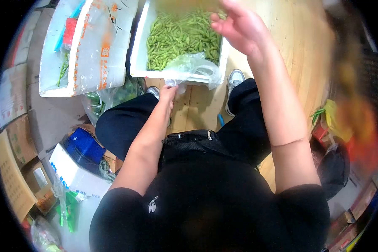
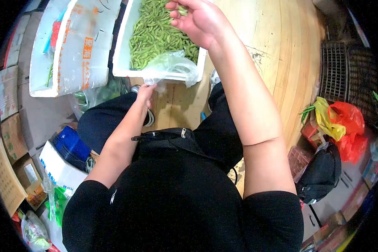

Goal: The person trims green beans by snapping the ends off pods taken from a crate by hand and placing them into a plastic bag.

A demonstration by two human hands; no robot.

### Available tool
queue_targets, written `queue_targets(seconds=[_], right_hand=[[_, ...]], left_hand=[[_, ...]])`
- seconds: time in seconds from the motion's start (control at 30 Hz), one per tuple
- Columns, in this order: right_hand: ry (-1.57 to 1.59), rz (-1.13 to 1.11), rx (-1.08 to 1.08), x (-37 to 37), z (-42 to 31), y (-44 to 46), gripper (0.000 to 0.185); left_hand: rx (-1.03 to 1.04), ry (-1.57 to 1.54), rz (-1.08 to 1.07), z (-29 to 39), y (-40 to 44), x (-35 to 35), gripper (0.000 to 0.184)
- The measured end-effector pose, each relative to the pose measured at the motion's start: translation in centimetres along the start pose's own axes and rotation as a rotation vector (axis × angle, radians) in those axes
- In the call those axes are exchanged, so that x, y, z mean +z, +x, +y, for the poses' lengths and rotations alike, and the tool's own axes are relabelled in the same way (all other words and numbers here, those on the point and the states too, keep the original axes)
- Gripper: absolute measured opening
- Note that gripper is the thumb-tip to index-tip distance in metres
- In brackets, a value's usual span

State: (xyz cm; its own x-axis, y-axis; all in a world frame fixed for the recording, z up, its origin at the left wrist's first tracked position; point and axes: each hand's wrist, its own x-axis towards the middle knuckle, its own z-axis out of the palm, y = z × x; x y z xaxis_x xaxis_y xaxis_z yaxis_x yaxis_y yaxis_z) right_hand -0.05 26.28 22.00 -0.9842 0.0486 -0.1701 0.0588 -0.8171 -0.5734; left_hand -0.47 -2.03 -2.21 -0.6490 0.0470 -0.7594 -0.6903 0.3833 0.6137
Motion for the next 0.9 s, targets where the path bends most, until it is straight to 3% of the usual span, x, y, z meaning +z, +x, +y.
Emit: queue_targets(seconds=[0.1,0.2,0.23,0.33,0.4,0.47,0.6,0.73,0.83,0.9], right_hand=[[0.019,0.051,-0.019,0.0,0.3,-0.2,0.022],[-0.08,-0.025,0.022,-0.4,0.9,0.3,0.021],[-0.074,-0.129,0.038,-0.9,1.3,1.0,0.017],[-0.957,-0.092,-0.01,-0.3,3.3,1.3,0.028],[-1.299,-0.118,0.157,-0.4,5.5,1.6,0.023],[-1.571,-0.296,0.374,-2.6,9.2,3.1,0.024],[-1.588,-0.28,0.616,-4.0,13.7,2.6,0.029],[-1.498,-0.282,0.641,-4.1,14.9,2.6,0.03],[-1.241,-0.286,0.699,-4.3,15.6,3.4,0.017],[-1.04,-0.199,0.648,-5.0,16.4,3.9,0.022]], left_hand=[[0.134,-0.233,0.1,0.8,-0.3,0.0,0.013],[0.239,-0.214,0.037,2.1,0.4,-1.4,0.018],[0.221,-0.066,0.043,5.4,-3.7,-1.5,0.017],[0.328,-0.164,-0.108,6.9,-3.8,-2.7,0.01],[0.296,-0.22,-0.087,7.8,-4.7,-2.7,0.011],[0.298,-0.307,-0.09,8.9,-5.9,-2.5,0.011],[0.41,-0.242,-0.162,9.9,-7.4,-2.6,0.015],[0.472,-0.182,-0.202,10.3,-9.2,-2.0,0.016],[0.469,-0.174,-0.251,11.1,-11.0,-1.2,0.016],[0.47,-0.298,-0.331,11.5,-11.6,-0.9,0.018]])
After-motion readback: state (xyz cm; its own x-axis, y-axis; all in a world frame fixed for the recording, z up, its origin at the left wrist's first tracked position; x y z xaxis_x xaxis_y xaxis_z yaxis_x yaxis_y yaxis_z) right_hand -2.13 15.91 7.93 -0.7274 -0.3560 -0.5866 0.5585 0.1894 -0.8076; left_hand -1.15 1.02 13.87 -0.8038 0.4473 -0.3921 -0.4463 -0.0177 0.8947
